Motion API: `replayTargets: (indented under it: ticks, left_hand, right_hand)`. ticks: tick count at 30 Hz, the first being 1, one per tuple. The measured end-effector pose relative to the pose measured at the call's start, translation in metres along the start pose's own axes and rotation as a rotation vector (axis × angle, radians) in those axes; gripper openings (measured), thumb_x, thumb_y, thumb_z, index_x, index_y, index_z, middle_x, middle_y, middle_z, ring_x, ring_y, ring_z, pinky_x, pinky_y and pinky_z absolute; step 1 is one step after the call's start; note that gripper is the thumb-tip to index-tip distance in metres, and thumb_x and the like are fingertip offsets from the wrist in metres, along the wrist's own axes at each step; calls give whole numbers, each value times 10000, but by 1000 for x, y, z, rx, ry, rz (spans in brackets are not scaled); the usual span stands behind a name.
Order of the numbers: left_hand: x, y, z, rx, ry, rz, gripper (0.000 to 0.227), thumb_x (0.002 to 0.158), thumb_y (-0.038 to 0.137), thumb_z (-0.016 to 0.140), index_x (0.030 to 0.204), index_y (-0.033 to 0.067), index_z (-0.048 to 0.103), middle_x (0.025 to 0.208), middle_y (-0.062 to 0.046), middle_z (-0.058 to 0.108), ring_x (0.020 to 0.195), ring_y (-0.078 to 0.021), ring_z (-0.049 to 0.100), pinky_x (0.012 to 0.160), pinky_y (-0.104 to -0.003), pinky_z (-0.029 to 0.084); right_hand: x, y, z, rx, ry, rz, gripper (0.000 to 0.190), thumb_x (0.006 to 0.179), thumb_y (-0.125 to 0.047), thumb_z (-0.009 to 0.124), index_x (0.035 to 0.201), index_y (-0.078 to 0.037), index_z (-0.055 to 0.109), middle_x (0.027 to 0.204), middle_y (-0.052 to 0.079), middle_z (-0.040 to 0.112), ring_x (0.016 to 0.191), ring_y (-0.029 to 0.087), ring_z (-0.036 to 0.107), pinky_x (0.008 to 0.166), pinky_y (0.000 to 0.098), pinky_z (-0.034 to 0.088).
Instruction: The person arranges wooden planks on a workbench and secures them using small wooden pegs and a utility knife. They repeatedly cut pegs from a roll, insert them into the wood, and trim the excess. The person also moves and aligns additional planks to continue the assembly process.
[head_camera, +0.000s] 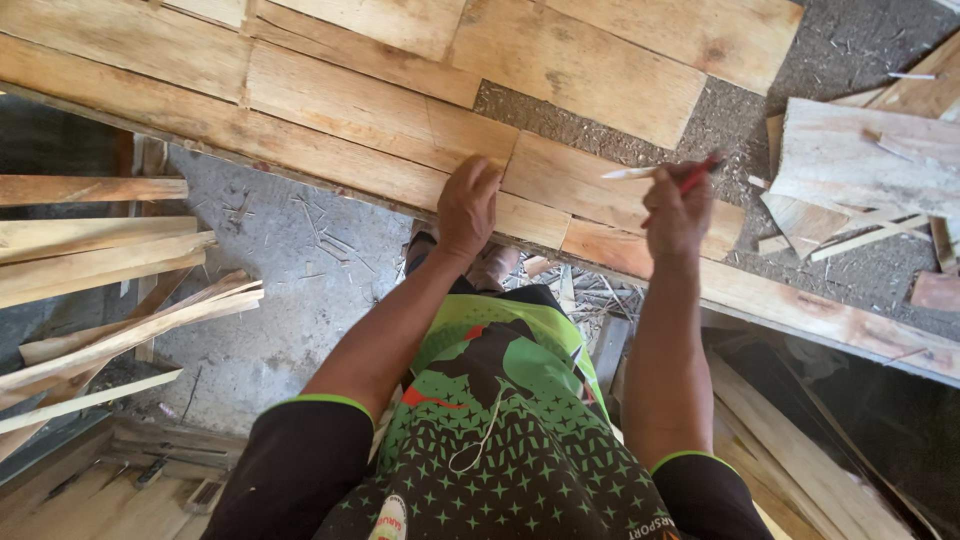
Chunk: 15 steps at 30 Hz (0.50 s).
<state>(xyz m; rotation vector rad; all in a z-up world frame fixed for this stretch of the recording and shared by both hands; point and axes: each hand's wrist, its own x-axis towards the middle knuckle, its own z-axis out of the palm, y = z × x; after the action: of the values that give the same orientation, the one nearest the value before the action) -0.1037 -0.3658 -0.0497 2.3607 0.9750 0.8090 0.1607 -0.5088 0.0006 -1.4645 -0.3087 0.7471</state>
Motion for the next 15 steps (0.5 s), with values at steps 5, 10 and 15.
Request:
replayTargets:
  ticks: [5, 10, 15]
  left_hand:
    - [-5, 5, 29, -25, -260, 316, 231, 1036, 122, 618, 1247, 69, 696, 1485, -138, 578, 1447, -310, 529, 1243, -405, 446]
    - [-13, 20, 48, 195, -453, 345, 554, 980, 227, 626, 1508, 100, 517, 1681, -119, 315, 1569, -330, 243, 1296, -466, 205]
    - [-13, 26, 54, 241, -598, 274, 678, 998, 317, 619, 1595, 117, 369, 1703, -137, 214, 1577, -343, 152, 1292, -510, 101]
  right_hand:
    - [-16, 0, -46, -360, -35, 17, 129, 980, -28, 707, 1050, -76, 611, 823, 30, 605, 667, 87, 547, 541, 230, 434]
    - [-16, 13, -53, -522, -185, 14, 149, 972, -36, 730, 1043, -72, 604, 923, 35, 674, 779, 99, 613, 685, 251, 512]
    - [-13, 24, -64, -286, -136, 45, 186, 946, -23, 735, 1067, -68, 600, 964, 55, 709, 786, 112, 641, 710, 262, 533]
